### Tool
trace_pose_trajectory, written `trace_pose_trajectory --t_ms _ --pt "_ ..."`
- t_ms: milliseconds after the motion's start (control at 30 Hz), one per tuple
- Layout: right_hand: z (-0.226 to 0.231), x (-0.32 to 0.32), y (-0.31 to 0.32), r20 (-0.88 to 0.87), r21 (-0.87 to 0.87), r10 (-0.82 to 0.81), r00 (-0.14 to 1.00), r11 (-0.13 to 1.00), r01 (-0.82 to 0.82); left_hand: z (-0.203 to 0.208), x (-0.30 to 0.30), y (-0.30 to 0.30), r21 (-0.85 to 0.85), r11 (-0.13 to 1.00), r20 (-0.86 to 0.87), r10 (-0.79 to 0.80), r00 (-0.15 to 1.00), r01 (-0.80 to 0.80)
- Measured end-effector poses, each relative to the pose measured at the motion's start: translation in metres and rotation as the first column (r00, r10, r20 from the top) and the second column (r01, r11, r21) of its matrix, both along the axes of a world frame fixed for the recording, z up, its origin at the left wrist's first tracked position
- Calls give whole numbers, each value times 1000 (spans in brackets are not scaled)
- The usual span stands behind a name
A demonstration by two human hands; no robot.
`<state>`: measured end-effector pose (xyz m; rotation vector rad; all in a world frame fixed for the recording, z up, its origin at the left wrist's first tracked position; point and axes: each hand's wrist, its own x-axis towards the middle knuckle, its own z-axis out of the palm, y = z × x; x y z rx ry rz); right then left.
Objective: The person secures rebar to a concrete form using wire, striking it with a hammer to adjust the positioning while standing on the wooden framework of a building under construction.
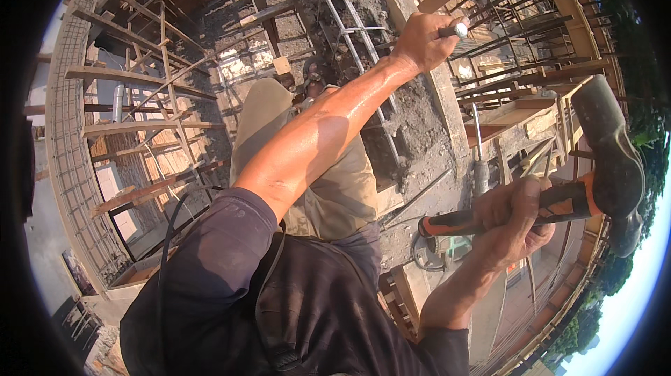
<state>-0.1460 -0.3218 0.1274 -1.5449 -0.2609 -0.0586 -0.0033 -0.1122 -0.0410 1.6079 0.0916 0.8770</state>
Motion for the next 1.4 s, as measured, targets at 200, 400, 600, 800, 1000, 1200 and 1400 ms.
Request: trace_pose_trajectory --t_ms 200,400,600,800,1000,1200,1400 --pt "-34 33 26 -101 -225 49 994 972 -71 8 1 -12 82 995 62 53 997 -58" --pt "-29 22 -12 -142 -354 -8 990 934 -43 1 9 0 86 991 -47 -95 994 99" --pt "99 19 35 499 101 -267 824 963 251 4 11 -14 120 992 -60 -16 998 24" --pt "-37 21 32 -249 -447 -100 963 894 -23 0 1 -5 116 986 -167 -99 981 119" --pt "24 11 -8 -14 -239 -2 1000 971 -2 -9 3 -11 189 971 -114 -128 985 148" --pt "101 16 62 513 201 -367 776 930 308 -6 10 -8 111 990 -97 -72 993 83" --pt "-55 23 5 -454 -520 -81 887 833 -190 -17 6 10 152 978 -98 -129 987 143"
